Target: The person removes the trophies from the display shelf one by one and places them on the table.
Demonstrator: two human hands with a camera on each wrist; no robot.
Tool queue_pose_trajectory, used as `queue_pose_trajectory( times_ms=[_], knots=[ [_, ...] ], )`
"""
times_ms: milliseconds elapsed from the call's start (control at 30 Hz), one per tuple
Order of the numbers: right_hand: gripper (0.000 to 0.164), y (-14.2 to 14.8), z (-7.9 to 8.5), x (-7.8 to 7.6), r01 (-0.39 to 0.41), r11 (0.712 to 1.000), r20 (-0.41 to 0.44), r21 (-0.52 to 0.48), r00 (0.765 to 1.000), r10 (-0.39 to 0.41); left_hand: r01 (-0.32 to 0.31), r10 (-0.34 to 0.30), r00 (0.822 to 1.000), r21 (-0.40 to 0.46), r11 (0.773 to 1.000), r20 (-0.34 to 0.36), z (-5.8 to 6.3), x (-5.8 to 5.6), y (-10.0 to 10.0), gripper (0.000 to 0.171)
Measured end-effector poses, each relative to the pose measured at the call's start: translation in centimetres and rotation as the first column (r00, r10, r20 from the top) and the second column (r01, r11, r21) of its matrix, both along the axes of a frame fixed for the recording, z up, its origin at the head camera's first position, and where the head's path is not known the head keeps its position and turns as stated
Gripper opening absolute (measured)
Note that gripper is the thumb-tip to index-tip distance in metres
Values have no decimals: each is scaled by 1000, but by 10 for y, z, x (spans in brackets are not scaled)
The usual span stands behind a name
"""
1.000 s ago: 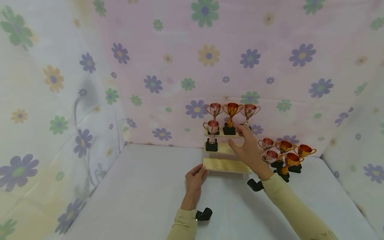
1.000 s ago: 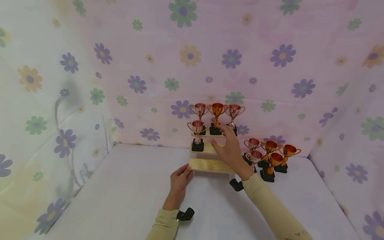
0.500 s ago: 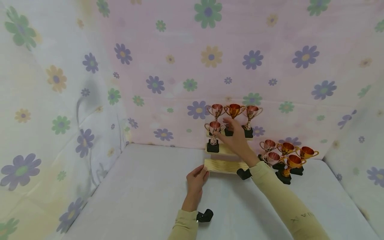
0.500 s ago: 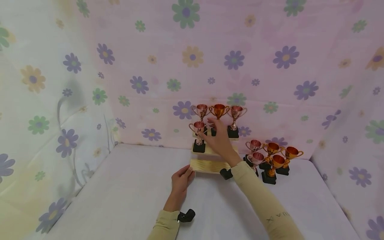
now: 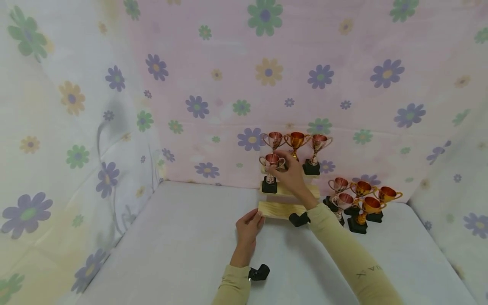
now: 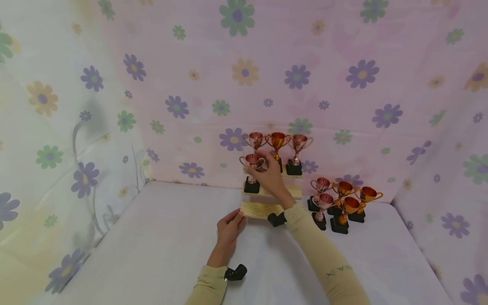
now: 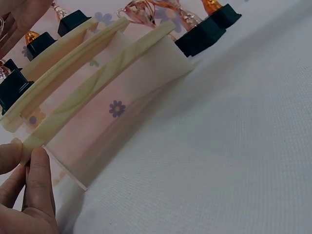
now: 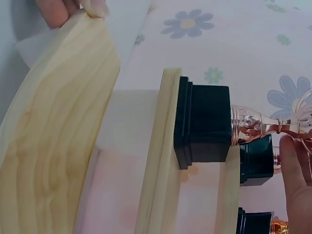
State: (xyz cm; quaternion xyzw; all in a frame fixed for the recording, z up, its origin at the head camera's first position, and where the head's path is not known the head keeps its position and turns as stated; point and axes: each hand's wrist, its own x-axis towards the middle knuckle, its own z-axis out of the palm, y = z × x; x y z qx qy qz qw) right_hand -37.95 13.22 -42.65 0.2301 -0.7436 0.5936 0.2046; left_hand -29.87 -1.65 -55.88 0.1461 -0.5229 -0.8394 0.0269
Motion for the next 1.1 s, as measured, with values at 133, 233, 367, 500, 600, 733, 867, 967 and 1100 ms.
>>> queue_pose_trajectory(
  times_ms=[133,233,367,500,600,733,867,967,1100],
  knots=[
    [51,-3,2,1,-21,999,-1,-36,1000,21,-4,4,1000,4,1000,1,1,0,0,32],
    [48,-6,12,13,3,1000,-10,-4,1000,-3,-9,9,1000,0,1000,1,0,1,-2,31],
    [45,-10,22,25,19,1000,-16,5,1000,-19,-15,15,1000,-13,1000,-5,-1,1,-3,31],
    [43,-11,19,24,21,999,-29,-27,999,-22,-10,10,1000,-10,1000,-11,1,1,-2,31],
    [42,-11,17,24,22,998,-30,-58,999,-24,-1,1,1000,-2,1000,-10,1,1,-1,31],
    [43,-10,13,26,31,996,-16,-79,999,-32,2,-2,1000,-8,1000,-6,1,2,0,31],
    [44,-12,10,29,35,995,-18,-95,999,-37,0,0,1000,-17,1000,0,1,1,0,31],
    [44,-12,8,34,36,993,-39,-109,998,-40,4,-4,1000,-15,1000,-9,1,1,0,31],
    [44,-14,4,42,21,995,-86,-99,996,-30,-1,1,1000,-11,1000,-1,2,1,-1,31]
  ],
)
